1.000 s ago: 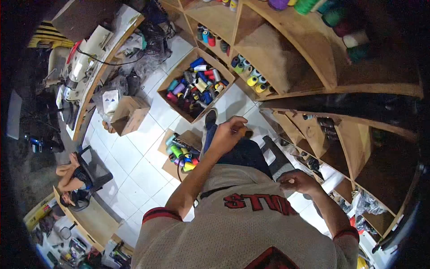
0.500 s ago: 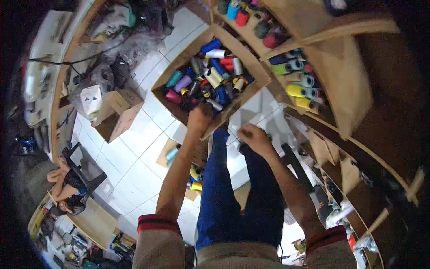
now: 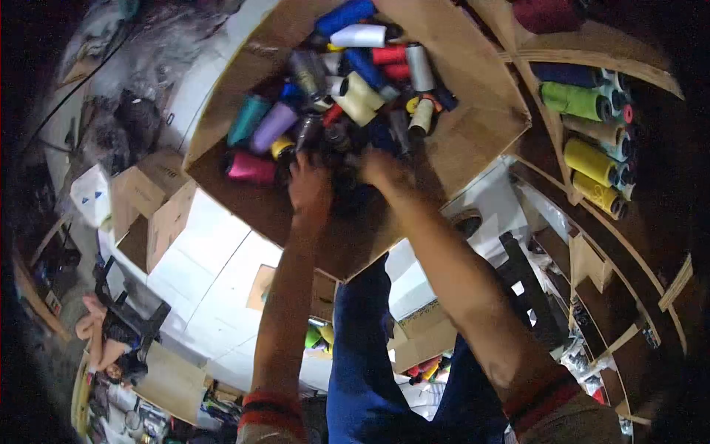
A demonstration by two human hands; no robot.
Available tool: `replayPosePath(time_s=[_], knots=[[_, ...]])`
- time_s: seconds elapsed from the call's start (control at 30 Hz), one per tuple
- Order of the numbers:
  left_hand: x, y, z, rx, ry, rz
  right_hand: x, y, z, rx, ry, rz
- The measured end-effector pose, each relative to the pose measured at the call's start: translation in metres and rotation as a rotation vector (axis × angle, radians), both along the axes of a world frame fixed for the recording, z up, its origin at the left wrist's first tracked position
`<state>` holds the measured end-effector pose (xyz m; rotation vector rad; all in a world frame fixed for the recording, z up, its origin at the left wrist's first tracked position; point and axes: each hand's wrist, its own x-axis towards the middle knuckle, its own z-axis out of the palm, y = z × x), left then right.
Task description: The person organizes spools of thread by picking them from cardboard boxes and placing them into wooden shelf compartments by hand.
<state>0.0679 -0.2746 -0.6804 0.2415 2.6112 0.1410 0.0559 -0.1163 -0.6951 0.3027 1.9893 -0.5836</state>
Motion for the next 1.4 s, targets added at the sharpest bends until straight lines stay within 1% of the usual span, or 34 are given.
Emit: replayPosePath(time_s=[0.07, 0.13, 0.17, 0.23, 0.27, 0.33, 0.37, 0.43, 0.47, 0.53, 0.6, 0.63, 0.7, 0.73, 0.8, 0.83, 0.87, 0.9, 0.93, 0.97, 1.0, 1.03, 1.1, 1.13, 1.17, 1.2, 1.23, 1.3, 1.33, 1.4], knots=[[-0.004, 0.004, -0.003, -0.02, -0.031, 0.006, -0.008, -0.017, -0.006, -0.049, 0.069, -0.148], [-0.008, 0.001, -0.011, -0.066, -0.061, -0.031, -0.011, -0.032, -0.017, -0.106, 0.496, -0.285], [-0.006, -0.001, -0.014, -0.049, -0.002, -0.028, -0.01, -0.039, -0.022, -0.134, 0.703, -0.352], [-0.002, 0.004, -0.022, -0.008, 0.122, -0.008, -0.021, -0.044, -0.033, -0.102, 0.651, -0.367], [0.002, 0.004, -0.025, -0.038, 0.014, 0.008, -0.021, -0.047, -0.038, -0.094, 0.617, -0.369], [-0.008, 0.012, -0.016, -0.103, -0.185, 0.037, -0.029, -0.047, -0.032, -0.071, 0.596, -0.222], [-0.004, 0.012, -0.01, -0.118, -0.193, 0.017, -0.028, -0.046, -0.026, -0.063, 0.577, -0.15], [0.006, 0.01, 0.0, -0.142, -0.209, -0.021, -0.018, -0.042, -0.047, -0.03, 0.453, -0.076], [0.012, 0.008, 0.001, -0.143, -0.158, -0.058, -0.014, -0.035, -0.057, -0.011, 0.395, -0.032], [0.023, 0.006, -0.001, -0.139, -0.049, -0.132, -0.016, -0.001, -0.049, -0.055, 0.05, 0.111], [0.024, 0.005, 0.006, -0.117, -0.194, -0.161, -0.011, 0.023, -0.03, 0.138, 0.011, 0.275], [0.024, 0.006, 0.01, -0.104, -0.267, -0.181, -0.018, 0.034, -0.02, 0.073, -0.086, 0.331], [0.027, 0.007, 0.025, 0.089, -0.319, 0.091, -0.03, 0.053, -0.003, -0.056, -0.282, 0.436], [0.028, 0.007, 0.033, 0.185, -0.341, 0.229, -0.031, 0.056, 0.005, -0.065, -0.279, 0.329], [0.045, -0.007, 0.023, 0.353, -0.334, 0.378, -0.028, 0.062, 0.022, -0.082, -0.275, 0.111], [0.044, -0.008, 0.03, 0.437, -0.326, 0.451, -0.026, 0.066, 0.027, -0.112, -0.292, 0.0], [0.045, -0.008, 0.038, 0.473, -0.334, 0.506, -0.023, 0.07, 0.031, -0.143, -0.306, -0.11], [0.038, -0.002, 0.062, 0.507, -0.343, 0.562, -0.017, 0.075, 0.032, -0.174, -0.322, -0.22], [0.032, 0.002, 0.081, 0.543, -0.351, 0.618, -0.009, 0.081, 0.027, -0.26, -0.302, -0.352], [0.03, 0.004, 0.091, 0.508, -0.357, 0.603, 0.002, 0.087, 0.02, -0.347, -0.28, -0.483], [0.029, 0.004, 0.1, 0.472, -0.366, 0.588, 0.002, 0.088, 0.031, -0.435, -0.26, -0.615], [0.027, 0.005, 0.106, 0.438, -0.374, 0.572, -0.001, 0.092, 0.04, -0.439, -0.249, -0.617], [0.036, -0.006, 0.096, 0.619, -0.387, 0.588, -0.006, 0.095, 0.06, -0.447, -0.228, -0.619], [0.033, -0.003, 0.103, 0.709, -0.394, 0.594, 0.001, 0.091, 0.066, -0.45, -0.141, -0.676], [0.033, 0.001, 0.11, 0.894, -0.496, 0.785, 0.01, 0.086, 0.073, -0.452, -0.051, -0.729], [0.021, 0.019, 0.141, 1.078, -0.598, 0.976, 0.015, 0.08, 0.079, -0.455, 0.04, -0.782], [0.015, 0.033, 0.159, 1.26, -0.7, 1.166, 0.004, 0.077, 0.094, -0.385, -0.082, -0.709], [0.036, 0.041, 0.138, 1.303, -0.708, 1.142, 0.009, 0.075, 0.113, -0.465, -0.021, -1.0], [0.043, 0.046, 0.135, 1.319, -0.711, 1.135, 0.015, 0.075, 0.112, -0.507, 0.003, -1.144], [0.062, 0.07, 0.137, 1.252, -0.698, 1.023, 0.029, 0.074, 0.075, -0.213, 0.401, -0.991]])
